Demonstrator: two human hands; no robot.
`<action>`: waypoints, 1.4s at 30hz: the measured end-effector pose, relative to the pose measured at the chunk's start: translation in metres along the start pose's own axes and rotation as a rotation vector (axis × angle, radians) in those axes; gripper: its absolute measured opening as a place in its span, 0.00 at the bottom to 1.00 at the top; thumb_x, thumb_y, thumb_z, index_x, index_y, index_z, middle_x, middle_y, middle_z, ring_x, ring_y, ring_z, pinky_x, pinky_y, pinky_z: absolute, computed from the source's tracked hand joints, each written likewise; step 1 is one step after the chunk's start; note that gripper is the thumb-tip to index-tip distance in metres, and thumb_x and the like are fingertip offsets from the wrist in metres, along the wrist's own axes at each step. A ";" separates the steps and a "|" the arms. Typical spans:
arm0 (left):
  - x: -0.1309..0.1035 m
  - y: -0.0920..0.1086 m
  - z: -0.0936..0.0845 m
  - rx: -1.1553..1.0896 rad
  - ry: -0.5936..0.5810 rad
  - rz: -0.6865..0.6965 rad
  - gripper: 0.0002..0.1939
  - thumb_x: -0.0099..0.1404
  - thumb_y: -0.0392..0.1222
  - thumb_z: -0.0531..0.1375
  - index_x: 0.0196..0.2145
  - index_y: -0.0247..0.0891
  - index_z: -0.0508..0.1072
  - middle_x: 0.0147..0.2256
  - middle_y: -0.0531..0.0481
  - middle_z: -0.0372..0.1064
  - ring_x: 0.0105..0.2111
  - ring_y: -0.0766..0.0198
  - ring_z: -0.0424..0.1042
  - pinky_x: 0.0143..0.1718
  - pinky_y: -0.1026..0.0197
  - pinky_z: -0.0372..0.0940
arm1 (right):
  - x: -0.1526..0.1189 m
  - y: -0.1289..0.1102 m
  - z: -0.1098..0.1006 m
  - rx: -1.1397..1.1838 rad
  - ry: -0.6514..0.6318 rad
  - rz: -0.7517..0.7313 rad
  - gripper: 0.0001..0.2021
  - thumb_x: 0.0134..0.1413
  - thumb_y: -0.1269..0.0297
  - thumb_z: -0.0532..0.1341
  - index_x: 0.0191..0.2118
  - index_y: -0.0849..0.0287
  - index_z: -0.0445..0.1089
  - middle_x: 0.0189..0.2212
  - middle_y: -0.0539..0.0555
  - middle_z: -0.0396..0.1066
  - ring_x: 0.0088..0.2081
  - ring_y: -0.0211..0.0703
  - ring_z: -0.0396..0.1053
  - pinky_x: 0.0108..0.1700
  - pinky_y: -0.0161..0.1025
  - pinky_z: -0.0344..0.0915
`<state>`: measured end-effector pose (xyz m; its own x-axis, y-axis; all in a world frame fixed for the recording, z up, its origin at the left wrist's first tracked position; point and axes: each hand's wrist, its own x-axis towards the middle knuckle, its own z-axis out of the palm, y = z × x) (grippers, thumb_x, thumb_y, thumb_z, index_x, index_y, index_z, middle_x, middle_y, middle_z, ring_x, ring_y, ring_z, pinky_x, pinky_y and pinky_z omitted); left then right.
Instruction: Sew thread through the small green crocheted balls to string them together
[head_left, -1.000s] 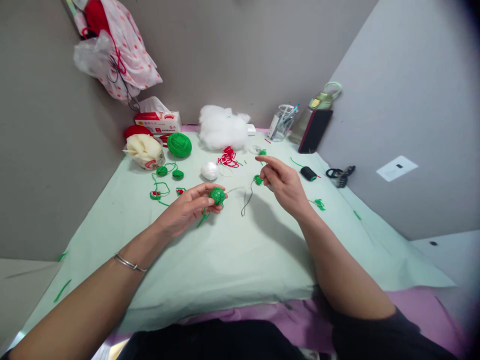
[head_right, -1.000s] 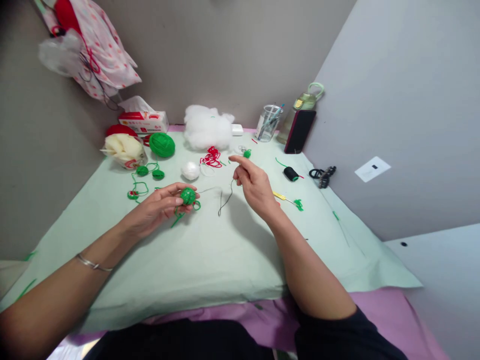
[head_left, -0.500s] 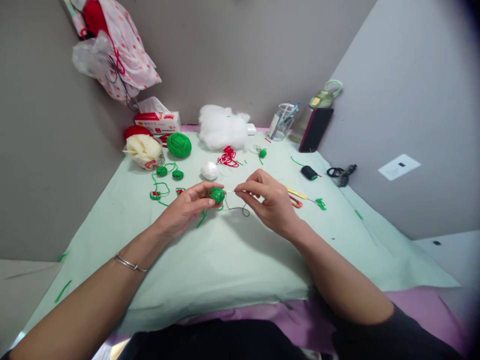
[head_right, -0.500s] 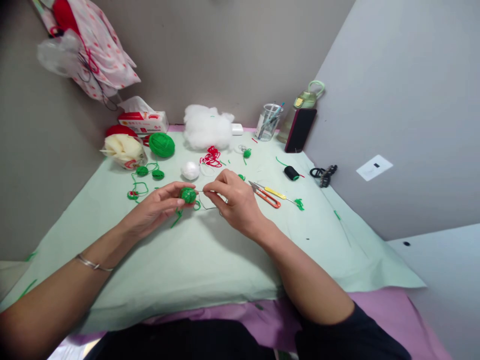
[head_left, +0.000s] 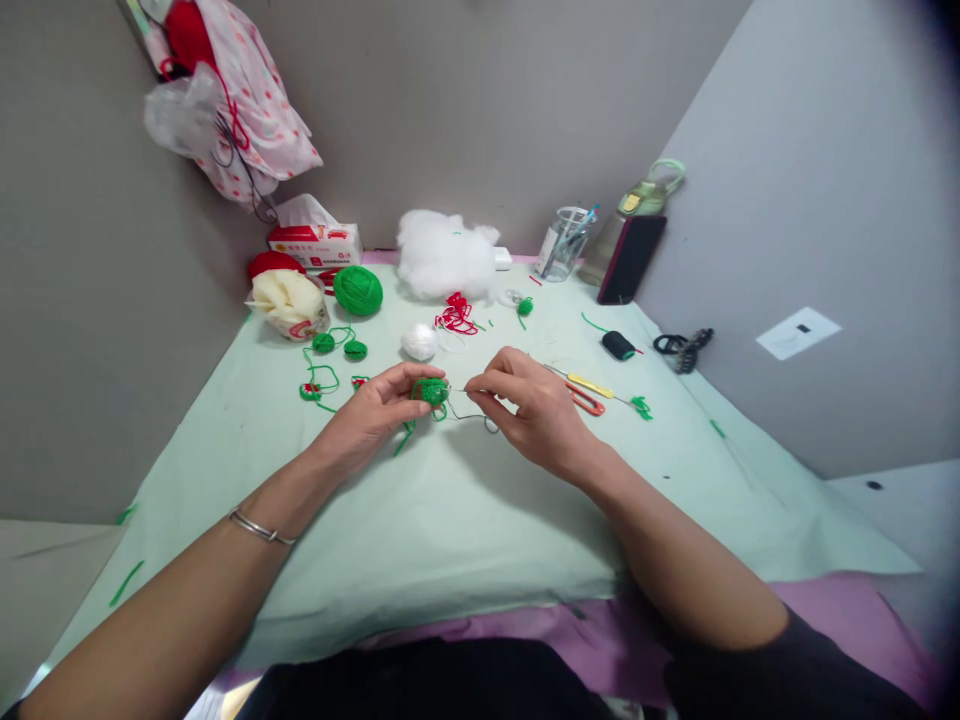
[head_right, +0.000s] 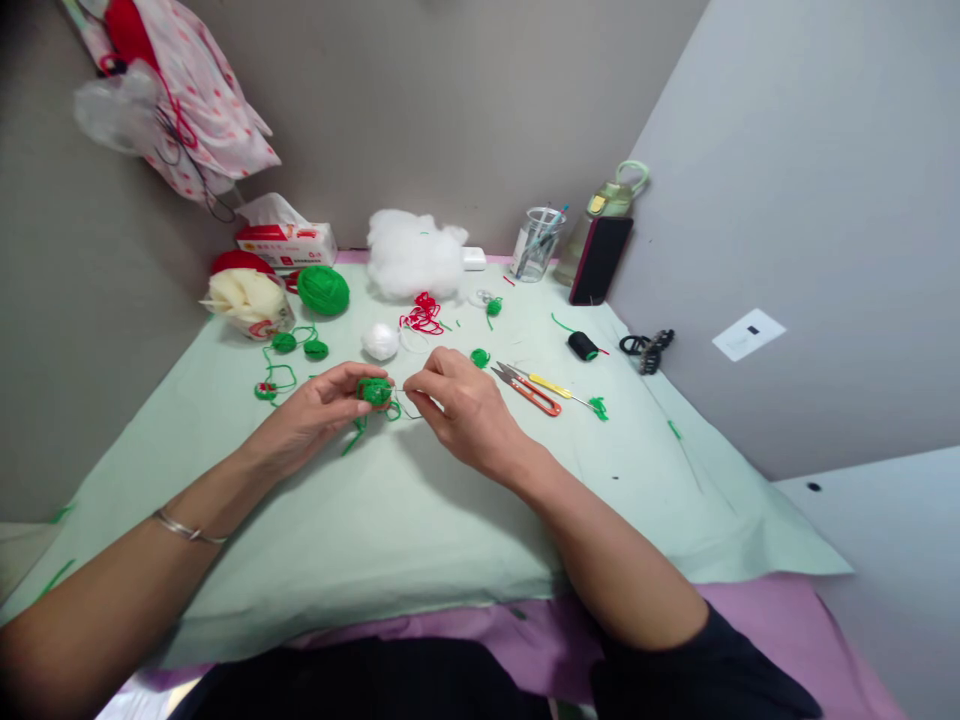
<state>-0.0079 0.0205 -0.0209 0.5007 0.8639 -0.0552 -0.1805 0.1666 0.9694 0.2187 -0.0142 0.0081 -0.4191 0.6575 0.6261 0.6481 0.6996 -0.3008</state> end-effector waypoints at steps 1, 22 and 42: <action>0.000 -0.001 -0.001 0.007 -0.002 0.007 0.17 0.59 0.37 0.70 0.46 0.46 0.79 0.44 0.51 0.75 0.45 0.62 0.71 0.49 0.60 0.62 | 0.000 -0.001 0.000 -0.006 -0.005 0.000 0.07 0.66 0.73 0.58 0.38 0.60 0.74 0.31 0.53 0.66 0.32 0.39 0.66 0.34 0.37 0.62; 0.000 0.001 0.002 0.053 0.060 -0.002 0.17 0.57 0.43 0.72 0.45 0.42 0.80 0.45 0.47 0.78 0.44 0.59 0.74 0.48 0.58 0.65 | 0.001 -0.002 -0.002 0.003 -0.063 -0.018 0.10 0.67 0.73 0.56 0.37 0.59 0.73 0.32 0.54 0.66 0.34 0.41 0.65 0.36 0.38 0.62; -0.002 0.002 0.004 0.105 -0.067 -0.044 0.20 0.60 0.47 0.70 0.51 0.45 0.81 0.45 0.46 0.80 0.43 0.57 0.76 0.47 0.56 0.65 | 0.004 0.014 0.003 0.486 -0.107 0.291 0.05 0.62 0.67 0.65 0.37 0.58 0.79 0.30 0.51 0.69 0.32 0.37 0.67 0.34 0.35 0.64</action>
<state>-0.0052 0.0173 -0.0183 0.5624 0.8224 -0.0854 -0.0691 0.1497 0.9863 0.2241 -0.0008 0.0040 -0.3456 0.8493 0.3991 0.3902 0.5169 -0.7619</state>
